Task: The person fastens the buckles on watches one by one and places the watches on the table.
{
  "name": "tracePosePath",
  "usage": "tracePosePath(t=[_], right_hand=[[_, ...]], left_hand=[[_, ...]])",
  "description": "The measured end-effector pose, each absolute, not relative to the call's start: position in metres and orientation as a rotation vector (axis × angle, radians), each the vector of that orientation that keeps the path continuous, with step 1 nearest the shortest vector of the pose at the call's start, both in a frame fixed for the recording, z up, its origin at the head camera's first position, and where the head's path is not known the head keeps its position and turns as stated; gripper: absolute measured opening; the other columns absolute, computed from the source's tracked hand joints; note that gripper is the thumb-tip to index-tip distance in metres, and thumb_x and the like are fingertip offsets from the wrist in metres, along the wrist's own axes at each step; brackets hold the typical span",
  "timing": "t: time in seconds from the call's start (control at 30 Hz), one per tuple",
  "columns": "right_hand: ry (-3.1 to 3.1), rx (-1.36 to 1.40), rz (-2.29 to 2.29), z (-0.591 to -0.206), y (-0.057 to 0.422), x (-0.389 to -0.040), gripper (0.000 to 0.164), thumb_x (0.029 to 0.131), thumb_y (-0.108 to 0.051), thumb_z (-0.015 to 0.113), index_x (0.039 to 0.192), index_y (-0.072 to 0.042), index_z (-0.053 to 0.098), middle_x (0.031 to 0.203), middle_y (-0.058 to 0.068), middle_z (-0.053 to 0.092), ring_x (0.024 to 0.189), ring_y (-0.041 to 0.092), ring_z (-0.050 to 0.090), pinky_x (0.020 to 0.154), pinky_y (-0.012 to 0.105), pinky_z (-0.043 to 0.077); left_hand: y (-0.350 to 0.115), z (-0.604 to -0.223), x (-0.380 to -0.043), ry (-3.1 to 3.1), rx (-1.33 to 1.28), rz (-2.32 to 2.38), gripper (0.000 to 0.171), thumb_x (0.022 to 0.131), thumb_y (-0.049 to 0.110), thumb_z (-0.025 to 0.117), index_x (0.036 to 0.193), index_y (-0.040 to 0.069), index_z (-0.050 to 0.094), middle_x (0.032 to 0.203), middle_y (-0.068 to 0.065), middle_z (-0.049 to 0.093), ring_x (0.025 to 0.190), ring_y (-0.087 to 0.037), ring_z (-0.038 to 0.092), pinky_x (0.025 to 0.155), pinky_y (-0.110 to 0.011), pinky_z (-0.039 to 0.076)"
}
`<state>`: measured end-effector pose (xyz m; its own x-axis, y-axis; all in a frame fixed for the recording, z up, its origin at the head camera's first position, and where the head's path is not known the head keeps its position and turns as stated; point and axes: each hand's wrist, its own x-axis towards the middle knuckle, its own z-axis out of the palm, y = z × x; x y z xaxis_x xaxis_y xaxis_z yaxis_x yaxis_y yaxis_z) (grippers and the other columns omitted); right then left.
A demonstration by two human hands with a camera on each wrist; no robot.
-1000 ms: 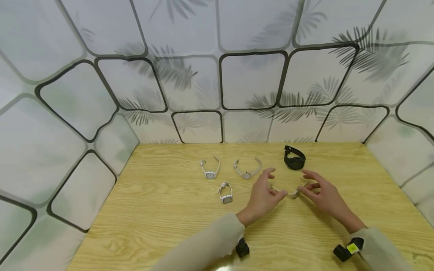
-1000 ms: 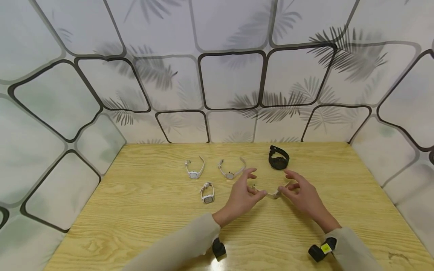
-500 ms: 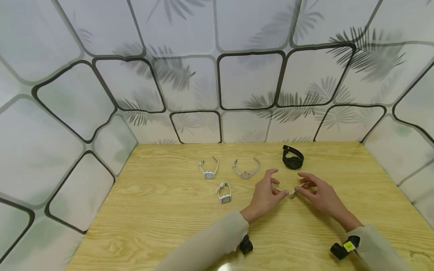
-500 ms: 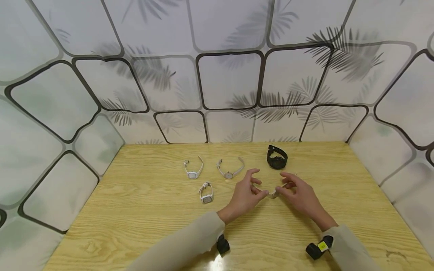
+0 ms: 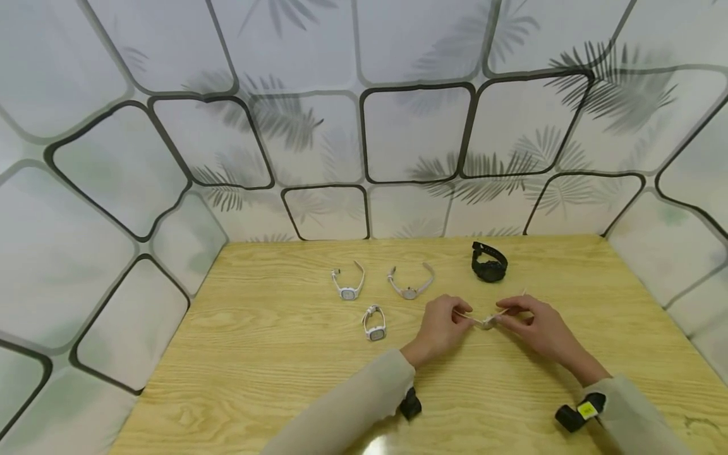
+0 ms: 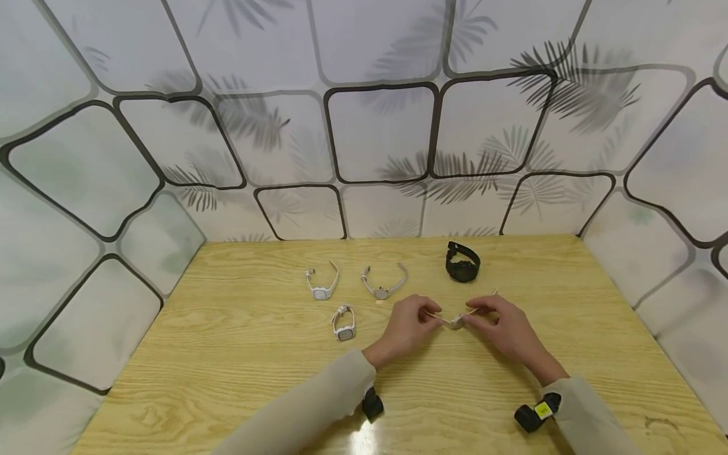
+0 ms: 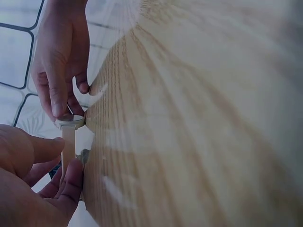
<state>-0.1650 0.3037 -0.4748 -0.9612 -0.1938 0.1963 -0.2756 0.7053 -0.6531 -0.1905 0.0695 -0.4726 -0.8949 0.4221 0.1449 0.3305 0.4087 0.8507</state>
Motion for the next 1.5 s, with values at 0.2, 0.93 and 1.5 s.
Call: tracePosePath(t=[0.2, 0.93, 1.5], right_hand=[[-2.773, 0.419, 1.083, -0.4772, 0.3038, -0.1653, 0.018, 0.096, -0.019, 0.076, 0.111, -0.01, 0.076, 0.114, 0.007, 0.07, 0.099, 0.022, 0.066, 0.072, 0.026, 0.057], [-2.806, 0.33, 1.097, -0.4795, 0.3089, -0.1684, 0.042, 0.098, -0.025, 0.074, 0.133, -0.003, 0.066, 0.124, 0.018, 0.061, 0.104, 0.032, 0.066, 0.077, 0.029, 0.056], [-2.792, 0.274, 1.108, -0.476, 0.3042, -0.174, 0.035, 0.098, -0.021, 0.074, 0.126, -0.001, 0.07, 0.109, 0.012, 0.074, 0.092, 0.014, 0.069, 0.075, 0.024, 0.057]], left_hand=[[0.0699, -0.4729, -0.1931, 2.659, 0.755, 1.405, 0.006, 0.094, 0.004, 0.075, 0.098, 0.003, 0.079, 0.091, -0.003, 0.071, 0.074, 0.0, 0.061, 0.065, -0.009, 0.048], [0.0678, -0.4743, -0.1957, 2.703, 0.756, 1.358, 0.011, 0.095, 0.0, 0.071, 0.1, 0.004, 0.08, 0.091, -0.003, 0.071, 0.077, -0.003, 0.06, 0.067, -0.01, 0.049], [0.0648, -0.4712, -0.1978, 2.585, 0.68, 1.548, 0.038, 0.093, -0.011, 0.066, 0.128, 0.002, 0.064, 0.093, -0.007, 0.072, 0.074, 0.001, 0.062, 0.069, -0.012, 0.051]])
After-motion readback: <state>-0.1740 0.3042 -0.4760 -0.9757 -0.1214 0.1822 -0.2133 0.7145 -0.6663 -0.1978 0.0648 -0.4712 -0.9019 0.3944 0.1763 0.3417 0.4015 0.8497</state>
